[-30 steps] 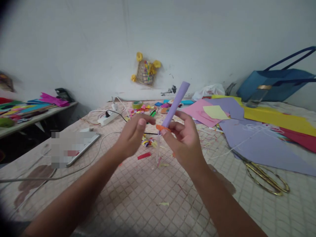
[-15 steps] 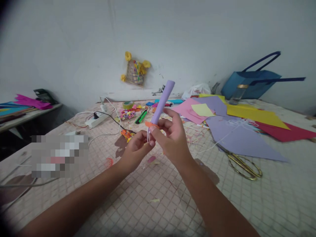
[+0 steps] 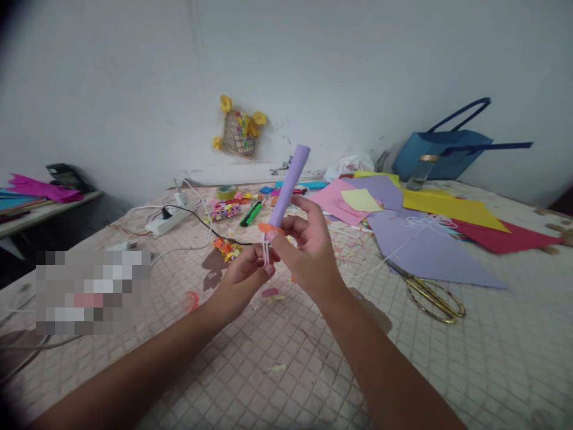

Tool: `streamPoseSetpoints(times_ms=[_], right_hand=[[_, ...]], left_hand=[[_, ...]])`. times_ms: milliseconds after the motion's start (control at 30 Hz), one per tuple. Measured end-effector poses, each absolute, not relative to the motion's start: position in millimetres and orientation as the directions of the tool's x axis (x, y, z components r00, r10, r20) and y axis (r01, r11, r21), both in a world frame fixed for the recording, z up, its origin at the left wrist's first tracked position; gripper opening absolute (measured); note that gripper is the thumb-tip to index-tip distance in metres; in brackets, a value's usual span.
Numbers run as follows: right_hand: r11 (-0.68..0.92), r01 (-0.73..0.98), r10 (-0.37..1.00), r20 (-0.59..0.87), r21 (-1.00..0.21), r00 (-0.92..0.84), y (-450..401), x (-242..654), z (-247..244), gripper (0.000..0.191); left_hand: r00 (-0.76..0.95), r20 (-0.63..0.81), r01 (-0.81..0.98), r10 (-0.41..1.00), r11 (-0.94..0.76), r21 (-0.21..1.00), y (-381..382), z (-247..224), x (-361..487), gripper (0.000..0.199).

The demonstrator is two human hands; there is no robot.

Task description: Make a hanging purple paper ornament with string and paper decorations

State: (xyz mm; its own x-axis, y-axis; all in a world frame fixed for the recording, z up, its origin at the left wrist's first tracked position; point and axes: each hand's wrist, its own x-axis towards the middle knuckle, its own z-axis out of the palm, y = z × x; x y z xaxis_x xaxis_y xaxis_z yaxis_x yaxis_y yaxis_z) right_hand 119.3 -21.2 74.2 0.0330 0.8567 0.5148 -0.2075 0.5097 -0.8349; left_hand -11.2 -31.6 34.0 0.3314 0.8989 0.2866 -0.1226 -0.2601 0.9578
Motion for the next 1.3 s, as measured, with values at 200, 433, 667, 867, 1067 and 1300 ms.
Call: streamPoseSetpoints(times_ms=[200, 433, 667, 867, 1067, 1300], right_hand=[[0.508, -0.167, 0.844, 0.527, -0.845, -0.100, -23.1, 125.6, 76.0, 0.039], [0.583, -0.139, 0.786, 0.599, -0.800, -0.150, -22.4, 132.4, 79.1, 0.037], [0.658, -0.152, 0.746, 0.666, -0.738, -0.003, -24.0, 134.9, 88.4, 0.037], [0.670, -0.171, 0.733, 0.680, -0.722, 0.001, -25.8, 135.1, 89.2, 0.038], [0.681, -0.125, 0.730, 0.682, -0.721, 0.042, -25.4, 134.7, 88.9, 0.038], [0.688, -0.177, 0.716, 0.698, -0.704, 0.006, -26.7, 130.4, 89.3, 0.037]], left_hand=[[0.421, 0.232, -0.061, 0.877, -0.228, 0.972, -34.7, 36.1, -8.8, 0.013], [0.534, 0.279, 0.107, 0.798, -0.391, 0.914, -33.9, 31.9, -9.8, 0.007], [0.579, 0.310, 0.266, 0.754, -0.535, 0.802, -34.4, 35.0, -13.2, 0.022], [0.559, 0.321, 0.415, 0.765, -0.593, 0.690, -33.0, 32.4, -12.3, 0.028], [0.593, 0.296, 0.478, 0.749, -0.623, 0.619, -32.4, 36.2, -12.0, 0.016], [0.587, 0.241, 0.496, 0.773, -0.578, 0.648, -31.8, 31.3, -8.4, 0.008]])
